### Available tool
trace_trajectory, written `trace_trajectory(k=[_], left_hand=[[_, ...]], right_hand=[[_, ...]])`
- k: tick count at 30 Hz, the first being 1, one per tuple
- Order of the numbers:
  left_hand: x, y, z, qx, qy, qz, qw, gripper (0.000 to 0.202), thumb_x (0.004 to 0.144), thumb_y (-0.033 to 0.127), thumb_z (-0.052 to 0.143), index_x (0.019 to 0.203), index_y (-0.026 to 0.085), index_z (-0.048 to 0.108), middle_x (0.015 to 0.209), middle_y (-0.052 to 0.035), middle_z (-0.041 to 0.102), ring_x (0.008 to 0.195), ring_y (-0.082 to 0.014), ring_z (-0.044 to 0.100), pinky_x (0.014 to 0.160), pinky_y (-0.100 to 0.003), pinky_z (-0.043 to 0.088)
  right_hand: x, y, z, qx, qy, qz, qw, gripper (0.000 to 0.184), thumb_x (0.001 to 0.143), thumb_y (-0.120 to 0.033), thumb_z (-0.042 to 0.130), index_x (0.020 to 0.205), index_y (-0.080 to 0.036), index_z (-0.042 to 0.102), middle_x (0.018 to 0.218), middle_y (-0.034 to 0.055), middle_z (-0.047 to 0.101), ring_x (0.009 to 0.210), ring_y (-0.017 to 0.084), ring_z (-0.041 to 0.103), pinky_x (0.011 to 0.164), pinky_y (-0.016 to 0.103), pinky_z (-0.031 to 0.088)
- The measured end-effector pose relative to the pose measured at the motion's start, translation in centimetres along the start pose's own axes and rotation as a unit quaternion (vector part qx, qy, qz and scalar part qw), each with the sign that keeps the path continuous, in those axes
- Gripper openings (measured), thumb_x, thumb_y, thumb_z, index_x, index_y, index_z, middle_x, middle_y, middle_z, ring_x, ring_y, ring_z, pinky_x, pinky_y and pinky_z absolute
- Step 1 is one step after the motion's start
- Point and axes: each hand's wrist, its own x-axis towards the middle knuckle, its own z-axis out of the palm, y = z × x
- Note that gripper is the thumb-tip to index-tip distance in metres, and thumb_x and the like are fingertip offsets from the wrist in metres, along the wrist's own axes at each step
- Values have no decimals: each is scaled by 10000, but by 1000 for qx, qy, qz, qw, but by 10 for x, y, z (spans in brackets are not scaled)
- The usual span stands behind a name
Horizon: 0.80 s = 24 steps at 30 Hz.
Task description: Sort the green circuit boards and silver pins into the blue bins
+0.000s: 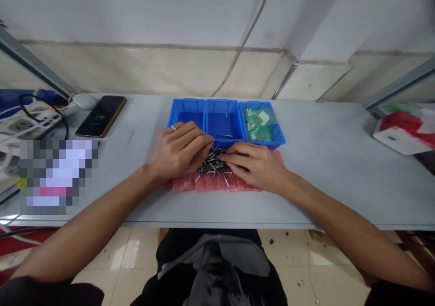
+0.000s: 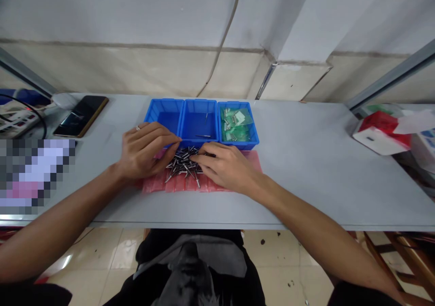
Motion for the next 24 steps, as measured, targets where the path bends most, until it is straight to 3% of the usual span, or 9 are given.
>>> trace_trajectory(k=[3,8,12,16,20,24], left_hand=[[0,0,1,-1,-5,2,1000,135,877,179,631,1006,196,596,831,-10,691,787,-172,636,670,-319,438],[-1,1,1,-9,-10,0,1000,140,875,177,640,1010,193,606,838,-6,695,790,-168,634,672,-313,439],[0,1,0,-33,-17,16,999,220,877,274,687,1066,191,608,872,-16,703,803,-170,645,679,-310,452],[2,4,3,-31,-16,27,999,199,903,304,675,1063,205,610,874,-16,708,788,-164,649,660,-300,447],[1,5,4,-31,-10,30,999,90,918,241,648,996,215,613,847,-5,702,789,-156,651,661,-293,462],[-1,3,3,-34,8,14,999,194,898,237,675,1077,212,606,857,-9,702,786,-154,651,664,-286,478]], right_hand=[[2,-2,-3,33,54,-3,998,279,958,-140,537,1177,-206,697,1009,68,703,898,190,679,791,359,600],[9,-9,-16,128,136,30,982,136,937,-173,620,989,-203,741,945,60,696,855,169,664,760,339,576],[11,-16,-22,272,187,128,935,48,878,-227,719,920,-217,739,860,19,717,702,127,651,618,271,571],[10,-23,-21,402,214,193,869,76,844,-219,754,917,-209,741,829,9,730,629,106,667,563,233,599],[11,-25,-20,428,209,197,857,87,823,-183,768,906,-202,748,816,3,743,637,105,690,599,224,630],[12,-24,-19,423,216,202,856,93,819,-164,767,904,-199,752,790,-8,743,614,95,692,593,208,630]])
